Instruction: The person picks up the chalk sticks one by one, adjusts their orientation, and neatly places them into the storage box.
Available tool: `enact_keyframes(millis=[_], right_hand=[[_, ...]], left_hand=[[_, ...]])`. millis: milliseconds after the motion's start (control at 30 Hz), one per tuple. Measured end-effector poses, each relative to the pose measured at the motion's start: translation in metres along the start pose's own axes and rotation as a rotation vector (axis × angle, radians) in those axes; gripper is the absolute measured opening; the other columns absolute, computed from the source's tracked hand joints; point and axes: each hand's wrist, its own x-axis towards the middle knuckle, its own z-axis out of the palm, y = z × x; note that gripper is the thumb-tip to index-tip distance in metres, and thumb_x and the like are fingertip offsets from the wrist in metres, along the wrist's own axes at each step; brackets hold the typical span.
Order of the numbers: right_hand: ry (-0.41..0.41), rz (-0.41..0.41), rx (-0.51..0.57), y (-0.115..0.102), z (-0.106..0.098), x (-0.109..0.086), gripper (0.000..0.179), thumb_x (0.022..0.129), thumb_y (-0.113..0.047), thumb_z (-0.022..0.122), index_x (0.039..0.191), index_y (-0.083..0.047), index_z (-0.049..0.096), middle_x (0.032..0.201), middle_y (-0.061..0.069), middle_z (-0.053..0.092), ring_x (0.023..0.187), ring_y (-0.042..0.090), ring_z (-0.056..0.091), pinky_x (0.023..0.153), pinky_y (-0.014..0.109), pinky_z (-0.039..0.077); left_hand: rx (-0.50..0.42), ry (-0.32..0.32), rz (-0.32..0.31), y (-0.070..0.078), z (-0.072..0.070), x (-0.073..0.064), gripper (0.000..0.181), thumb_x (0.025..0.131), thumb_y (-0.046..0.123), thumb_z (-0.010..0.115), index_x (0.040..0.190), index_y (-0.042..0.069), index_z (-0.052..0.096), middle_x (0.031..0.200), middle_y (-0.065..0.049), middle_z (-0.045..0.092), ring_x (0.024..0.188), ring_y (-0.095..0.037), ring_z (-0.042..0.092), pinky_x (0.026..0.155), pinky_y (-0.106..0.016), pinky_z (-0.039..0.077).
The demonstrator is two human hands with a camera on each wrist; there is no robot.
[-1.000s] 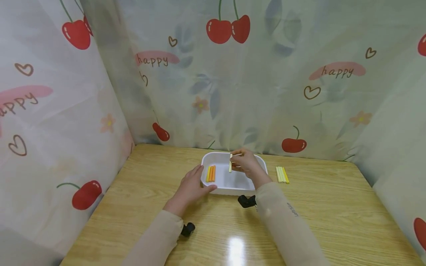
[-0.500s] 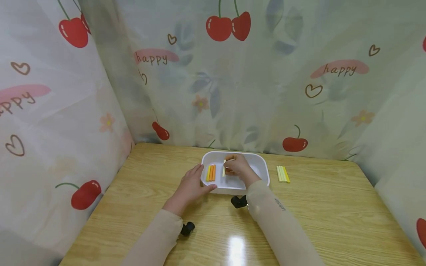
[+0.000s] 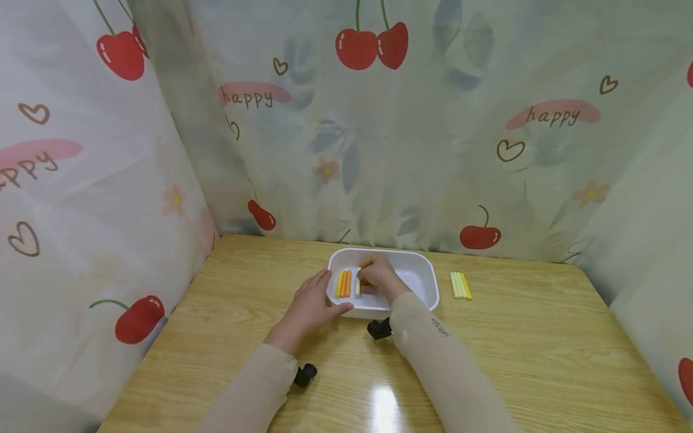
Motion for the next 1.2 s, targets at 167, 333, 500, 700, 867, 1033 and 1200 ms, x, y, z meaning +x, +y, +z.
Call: enact_keyframes(millis=[167, 333, 500, 700, 867, 1033, 1200], right_hand=[[0.005, 0.006, -0.019, 0.002, 0.002, 0.001, 0.026, 0.088, 0.008, 0.066, 0.113, 0.002, 0.062, 0.089, 0.012, 0.058, 0.067, 0.018, 0.057, 0.055, 0.028, 0.057], [-0.008, -0.002, 0.0, 0.005, 0.003, 0.002, 0.029, 0.087, 0.01, 0.063, 0.115, 0.003, 0.062, 0.086, 0.013, 0.059, 0.066, 0.018, 0.057, 0.055, 0.028, 0.057], [-0.003, 0.006, -0.003, 0.008, 0.003, 0.005, 0.028, 0.088, 0.008, 0.062, 0.116, 0.002, 0.062, 0.083, 0.012, 0.059, 0.066, 0.018, 0.057, 0.054, 0.027, 0.056], [0.018, 0.013, -0.005, 0.004, 0.001, 0.002, 0.025, 0.09, 0.006, 0.062, 0.115, 0.002, 0.062, 0.082, 0.011, 0.057, 0.065, 0.018, 0.057, 0.055, 0.027, 0.056], [0.035, -0.008, -0.048, -0.001, -0.005, -0.009, 0.019, 0.091, 0.001, 0.064, 0.11, 0.0, 0.064, 0.087, 0.011, 0.059, 0.067, 0.018, 0.058, 0.057, 0.026, 0.056], [-0.021, -0.026, -0.085, -0.006, -0.013, -0.027, 0.019, 0.093, -0.004, 0.064, 0.112, 0.001, 0.063, 0.099, 0.013, 0.062, 0.073, 0.02, 0.061, 0.063, 0.03, 0.059], [-0.077, -0.073, -0.126, -0.016, -0.027, -0.046, 0.025, 0.095, -0.007, 0.063, 0.118, 0.002, 0.064, 0.11, 0.017, 0.065, 0.082, 0.025, 0.064, 0.068, 0.034, 0.061]], left_hand=[[0.002, 0.005, -0.004, 0.0, 0.0, 0.0, 0.101, 0.083, 0.059, 0.074, 0.157, 0.007, 0.03, 0.163, -0.01, 0.027, 0.148, -0.034, 0.025, 0.119, -0.052, 0.024], [-0.007, 0.008, -0.014, 0.0, 0.001, -0.002, 0.1, 0.083, 0.057, 0.075, 0.157, 0.007, 0.03, 0.163, -0.01, 0.028, 0.148, -0.034, 0.025, 0.119, -0.053, 0.024], [-0.003, 0.008, -0.008, -0.002, 0.003, -0.001, 0.101, 0.083, 0.06, 0.074, 0.157, 0.006, 0.03, 0.163, -0.01, 0.027, 0.148, -0.034, 0.025, 0.118, -0.053, 0.025], [-0.012, 0.02, 0.005, 0.0, 0.002, -0.001, 0.099, 0.084, 0.057, 0.075, 0.157, 0.007, 0.031, 0.162, -0.01, 0.029, 0.148, -0.034, 0.025, 0.118, -0.054, 0.023], [-0.01, 0.017, 0.004, 0.001, 0.002, -0.001, 0.099, 0.084, 0.057, 0.075, 0.157, 0.007, 0.031, 0.162, -0.01, 0.029, 0.148, -0.034, 0.026, 0.118, -0.053, 0.024], [-0.007, 0.016, -0.002, 0.003, 0.001, -0.003, 0.1, 0.083, 0.057, 0.076, 0.156, 0.006, 0.032, 0.162, -0.011, 0.029, 0.148, -0.036, 0.026, 0.118, -0.054, 0.025], [0.002, 0.024, -0.008, 0.003, 0.001, -0.003, 0.099, 0.083, 0.057, 0.076, 0.157, 0.006, 0.032, 0.163, -0.011, 0.029, 0.148, -0.035, 0.026, 0.118, -0.054, 0.025]])
